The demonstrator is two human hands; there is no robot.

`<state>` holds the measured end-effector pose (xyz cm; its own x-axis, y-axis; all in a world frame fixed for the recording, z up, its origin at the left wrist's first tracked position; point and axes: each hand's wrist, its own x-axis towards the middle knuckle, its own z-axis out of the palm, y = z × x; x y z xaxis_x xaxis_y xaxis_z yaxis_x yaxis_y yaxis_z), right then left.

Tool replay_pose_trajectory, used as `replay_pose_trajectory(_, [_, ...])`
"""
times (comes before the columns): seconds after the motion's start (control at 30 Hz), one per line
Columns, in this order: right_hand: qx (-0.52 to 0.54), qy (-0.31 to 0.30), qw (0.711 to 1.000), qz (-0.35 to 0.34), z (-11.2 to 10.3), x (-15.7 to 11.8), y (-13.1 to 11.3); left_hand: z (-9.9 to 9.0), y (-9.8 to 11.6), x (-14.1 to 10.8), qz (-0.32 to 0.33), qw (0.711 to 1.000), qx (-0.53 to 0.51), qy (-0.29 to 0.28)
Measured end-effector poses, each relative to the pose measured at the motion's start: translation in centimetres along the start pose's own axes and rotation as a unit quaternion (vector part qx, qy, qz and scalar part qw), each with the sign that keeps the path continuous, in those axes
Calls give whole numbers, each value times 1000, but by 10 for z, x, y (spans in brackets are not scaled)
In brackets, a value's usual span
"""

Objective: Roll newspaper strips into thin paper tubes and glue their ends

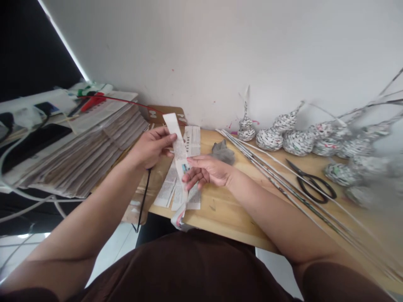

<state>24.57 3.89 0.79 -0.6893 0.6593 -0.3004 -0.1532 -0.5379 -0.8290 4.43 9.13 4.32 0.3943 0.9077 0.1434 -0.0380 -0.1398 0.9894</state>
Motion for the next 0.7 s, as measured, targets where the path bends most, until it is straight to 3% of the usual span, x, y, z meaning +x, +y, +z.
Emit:
replay_pose_trajectory(0.2, [-135, -98, 983, 74, 23, -6, 10, -15, 31, -23, -2, 998, -57, 36])
replay_pose_trajectory(0.4, [-288, -161, 935, 126, 52, -11, 21, -18, 61, -49, -20, 999, -21, 41])
replay_pose_trajectory(0.47, [-340, -143, 921, 127, 59, -14, 24, -15, 71, -56, -4, 1000, -25, 18])
replay_pose_trajectory(0.6, [-458, -17, 887, 52, 73, -21, 23, -8, 87, -66, 47, 998, -34, -23])
replay_pose_trajectory(0.7, [-583, 55, 809, -54, 82, -28, 19, -6, 91, -68, 62, 997, -36, -36])
